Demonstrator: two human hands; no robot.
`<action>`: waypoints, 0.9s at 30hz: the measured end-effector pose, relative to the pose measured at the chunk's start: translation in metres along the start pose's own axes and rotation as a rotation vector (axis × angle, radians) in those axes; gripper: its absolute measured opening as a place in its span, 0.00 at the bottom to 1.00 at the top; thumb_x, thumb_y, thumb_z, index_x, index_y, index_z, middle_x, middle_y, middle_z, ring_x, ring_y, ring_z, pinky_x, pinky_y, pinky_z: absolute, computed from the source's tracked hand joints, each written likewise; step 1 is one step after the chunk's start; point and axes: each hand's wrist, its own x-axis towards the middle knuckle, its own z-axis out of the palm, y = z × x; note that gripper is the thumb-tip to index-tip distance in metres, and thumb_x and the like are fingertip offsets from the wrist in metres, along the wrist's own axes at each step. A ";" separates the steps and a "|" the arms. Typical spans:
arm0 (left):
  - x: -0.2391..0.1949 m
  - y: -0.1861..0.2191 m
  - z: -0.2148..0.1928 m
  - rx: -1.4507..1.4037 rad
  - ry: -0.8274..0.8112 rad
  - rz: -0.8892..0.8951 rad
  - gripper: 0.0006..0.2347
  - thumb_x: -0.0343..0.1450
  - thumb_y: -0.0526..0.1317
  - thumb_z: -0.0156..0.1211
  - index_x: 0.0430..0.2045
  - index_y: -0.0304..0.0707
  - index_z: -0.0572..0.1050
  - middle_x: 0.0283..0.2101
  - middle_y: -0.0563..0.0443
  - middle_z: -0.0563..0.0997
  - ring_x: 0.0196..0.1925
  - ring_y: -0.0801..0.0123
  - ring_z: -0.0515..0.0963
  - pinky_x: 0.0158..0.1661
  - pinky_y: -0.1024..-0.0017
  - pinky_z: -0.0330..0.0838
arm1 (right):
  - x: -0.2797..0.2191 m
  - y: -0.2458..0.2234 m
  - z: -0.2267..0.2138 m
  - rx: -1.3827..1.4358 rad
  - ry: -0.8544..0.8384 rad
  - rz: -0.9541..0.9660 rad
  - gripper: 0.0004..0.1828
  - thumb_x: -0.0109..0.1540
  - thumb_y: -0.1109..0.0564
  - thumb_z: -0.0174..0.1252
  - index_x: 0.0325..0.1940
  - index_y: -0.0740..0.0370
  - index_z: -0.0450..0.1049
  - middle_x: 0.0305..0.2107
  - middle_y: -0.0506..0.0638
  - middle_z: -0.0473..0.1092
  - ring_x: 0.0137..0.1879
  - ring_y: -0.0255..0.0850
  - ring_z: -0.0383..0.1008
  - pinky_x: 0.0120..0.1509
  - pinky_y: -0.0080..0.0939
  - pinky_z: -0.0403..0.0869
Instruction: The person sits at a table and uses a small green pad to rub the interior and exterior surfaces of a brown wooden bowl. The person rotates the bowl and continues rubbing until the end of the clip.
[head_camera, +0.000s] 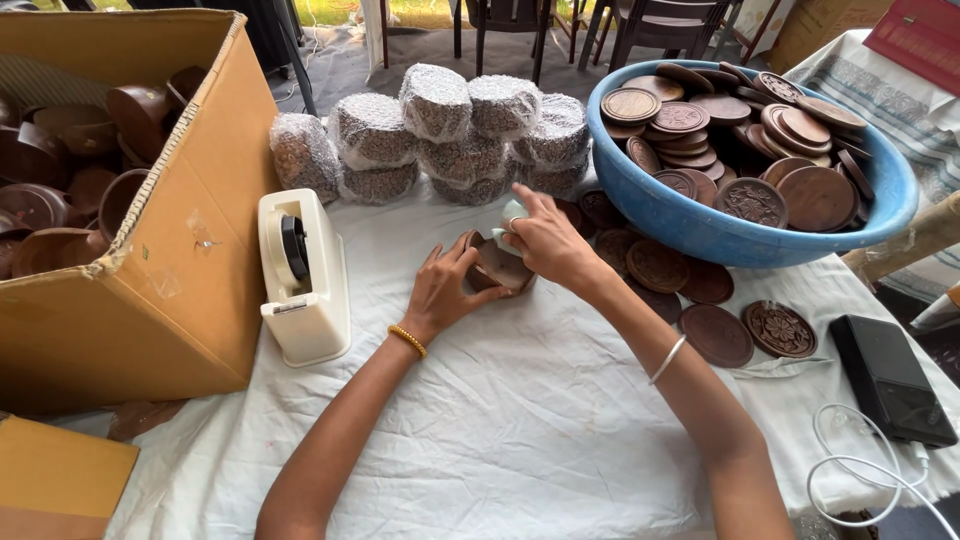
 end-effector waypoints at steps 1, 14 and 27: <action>0.001 0.000 -0.001 -0.012 -0.002 -0.006 0.29 0.60 0.63 0.71 0.36 0.34 0.74 0.59 0.37 0.78 0.51 0.50 0.83 0.57 0.51 0.74 | 0.004 -0.010 -0.007 -0.095 0.020 -0.011 0.10 0.60 0.56 0.59 0.42 0.62 0.80 0.55 0.68 0.68 0.56 0.59 0.72 0.56 0.53 0.75; -0.003 -0.021 0.017 -0.155 -0.031 -0.043 0.46 0.61 0.60 0.74 0.70 0.36 0.58 0.67 0.37 0.73 0.61 0.52 0.79 0.59 0.57 0.74 | 0.006 -0.015 0.007 0.080 -0.537 0.091 0.20 0.50 0.61 0.71 0.47 0.56 0.80 0.35 0.56 0.77 0.46 0.54 0.78 0.50 0.54 0.76; -0.003 -0.017 0.014 -0.206 -0.041 -0.116 0.37 0.60 0.64 0.72 0.56 0.36 0.71 0.59 0.36 0.78 0.50 0.47 0.84 0.52 0.58 0.80 | -0.006 0.003 0.053 -0.125 0.011 -0.005 0.11 0.57 0.63 0.64 0.44 0.60 0.79 0.35 0.54 0.78 0.46 0.51 0.80 0.45 0.50 0.78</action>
